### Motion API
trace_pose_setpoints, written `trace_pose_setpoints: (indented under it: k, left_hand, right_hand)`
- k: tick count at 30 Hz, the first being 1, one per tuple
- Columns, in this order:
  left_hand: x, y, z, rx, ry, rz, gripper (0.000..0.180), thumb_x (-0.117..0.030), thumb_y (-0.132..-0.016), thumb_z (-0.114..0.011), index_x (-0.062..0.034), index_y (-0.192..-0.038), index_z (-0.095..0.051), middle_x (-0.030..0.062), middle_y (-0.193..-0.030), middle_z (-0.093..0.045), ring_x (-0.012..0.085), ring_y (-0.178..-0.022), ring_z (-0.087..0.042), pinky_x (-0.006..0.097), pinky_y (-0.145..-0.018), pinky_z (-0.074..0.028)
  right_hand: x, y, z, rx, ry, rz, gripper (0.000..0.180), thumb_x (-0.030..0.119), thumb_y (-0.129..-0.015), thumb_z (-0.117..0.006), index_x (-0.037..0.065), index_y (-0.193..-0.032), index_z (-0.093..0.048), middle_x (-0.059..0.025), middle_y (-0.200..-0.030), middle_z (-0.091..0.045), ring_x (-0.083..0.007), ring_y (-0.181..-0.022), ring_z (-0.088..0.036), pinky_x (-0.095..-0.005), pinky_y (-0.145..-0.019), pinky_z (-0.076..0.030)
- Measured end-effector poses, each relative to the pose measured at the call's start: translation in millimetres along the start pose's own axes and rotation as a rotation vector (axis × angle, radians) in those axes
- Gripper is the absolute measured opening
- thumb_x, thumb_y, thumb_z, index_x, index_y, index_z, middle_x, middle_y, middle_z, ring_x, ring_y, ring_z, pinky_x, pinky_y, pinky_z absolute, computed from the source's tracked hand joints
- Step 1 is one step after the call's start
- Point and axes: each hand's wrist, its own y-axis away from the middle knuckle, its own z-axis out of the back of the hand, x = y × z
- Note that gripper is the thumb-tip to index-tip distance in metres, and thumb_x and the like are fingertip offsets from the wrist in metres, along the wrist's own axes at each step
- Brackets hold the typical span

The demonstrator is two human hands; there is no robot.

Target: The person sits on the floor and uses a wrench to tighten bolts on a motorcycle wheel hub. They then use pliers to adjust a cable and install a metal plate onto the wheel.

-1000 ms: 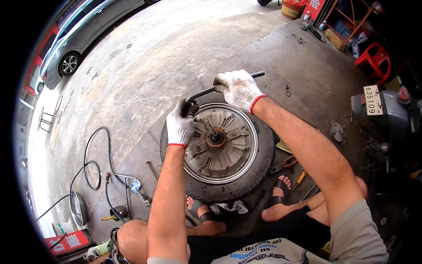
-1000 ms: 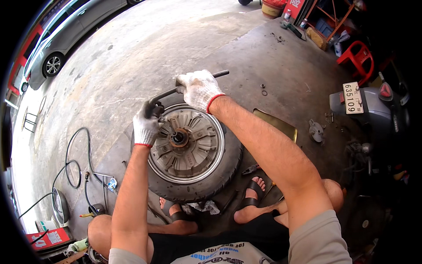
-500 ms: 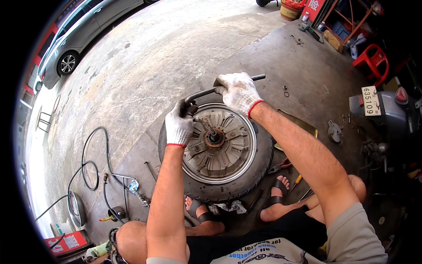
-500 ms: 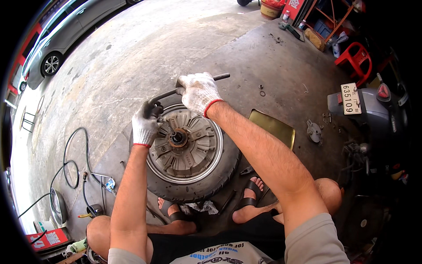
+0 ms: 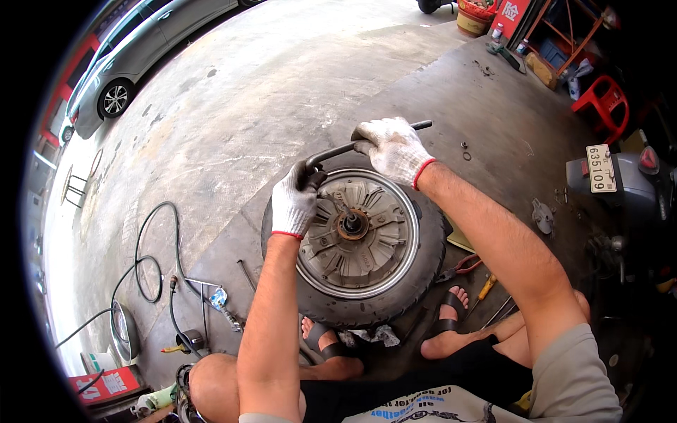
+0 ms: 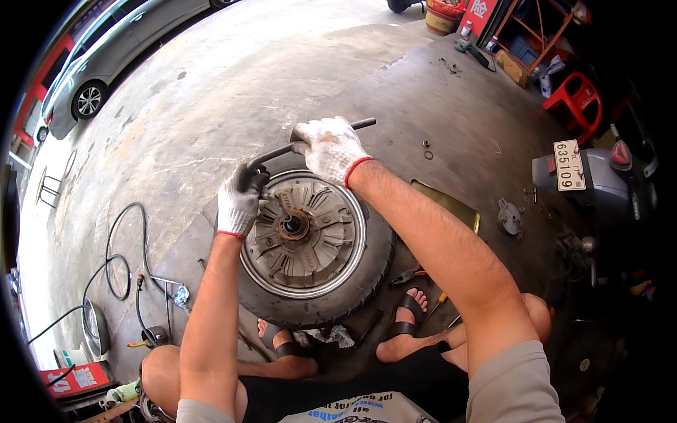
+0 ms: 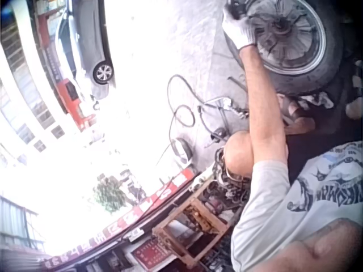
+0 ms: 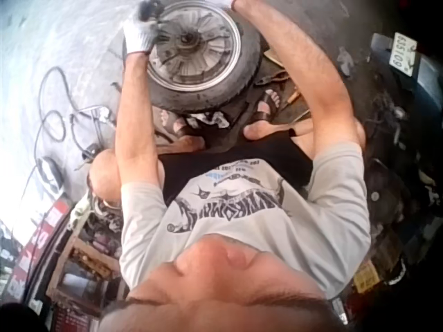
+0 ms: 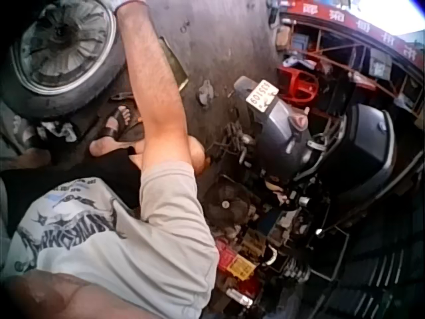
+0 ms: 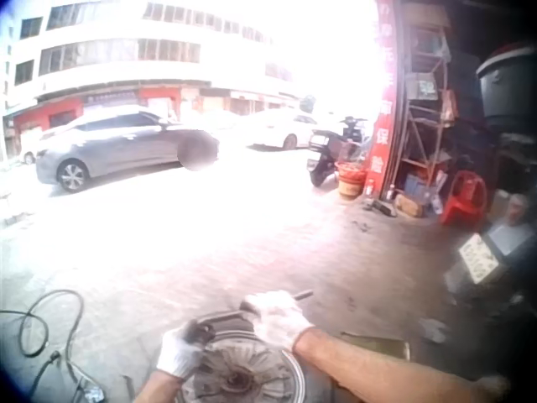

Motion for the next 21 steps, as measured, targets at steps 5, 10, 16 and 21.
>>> trace_pose_setpoints:
  k: [5, 10, 16, 21]
  left_hand:
    - [-12.1, -2.7, 9.6, -0.055, 0.172, 0.041, 0.021, -0.006, -0.094, -0.069, 0.0029, -0.114, -0.068, 0.0117, -0.094, -0.074, 0.0118, -0.084, -0.066, 0.028, -0.077, -0.053]
    - [-18.8, 9.5, 19.9, -0.081, 0.127, 0.146, 0.018, -0.003, -0.095, -0.067, 0.0033, -0.111, -0.068, 0.0098, -0.094, -0.073, 0.0114, -0.086, -0.066, 0.027, -0.078, -0.054]
    - [-16.5, 29.1, 31.6, -0.071, 0.039, 0.136, 0.018, -0.004, -0.094, -0.068, 0.0040, -0.110, -0.069, 0.0104, -0.094, -0.073, 0.0106, -0.085, -0.064, 0.027, -0.078, -0.053]
    - [-17.7, 37.4, 33.3, -0.101, 0.063, 0.156, 0.025, 0.000, -0.096, -0.064, 0.0085, -0.119, -0.064, 0.0128, -0.106, -0.073, 0.0159, -0.096, -0.069, 0.029, -0.085, -0.056]
  right_hand:
    - [-6.8, -16.1, 0.5, -0.068, -0.012, 0.138, 0.013, 0.020, -0.092, -0.067, 0.009, -0.099, -0.070, -0.0110, -0.094, -0.070, -0.0312, -0.096, -0.065, -0.0431, -0.088, -0.046]
    - [-0.6, -15.8, -13.4, -0.031, -0.050, 0.143, 0.017, 0.025, -0.092, -0.064, 0.010, -0.100, -0.070, -0.0115, -0.096, -0.071, -0.0318, -0.098, -0.066, -0.0451, -0.090, -0.046]
    - [6.4, 1.4, -30.0, -0.027, -0.086, 0.165, 0.017, 0.023, -0.092, -0.065, 0.009, -0.101, -0.069, -0.0111, -0.097, -0.070, -0.0316, -0.096, -0.066, -0.0449, -0.089, -0.047]
    - [7.0, 1.7, -39.3, -0.064, -0.084, 0.187, 0.012, 0.019, -0.090, -0.068, 0.009, -0.097, -0.068, -0.0102, -0.091, -0.068, -0.0323, -0.092, -0.065, -0.0437, -0.085, -0.047]
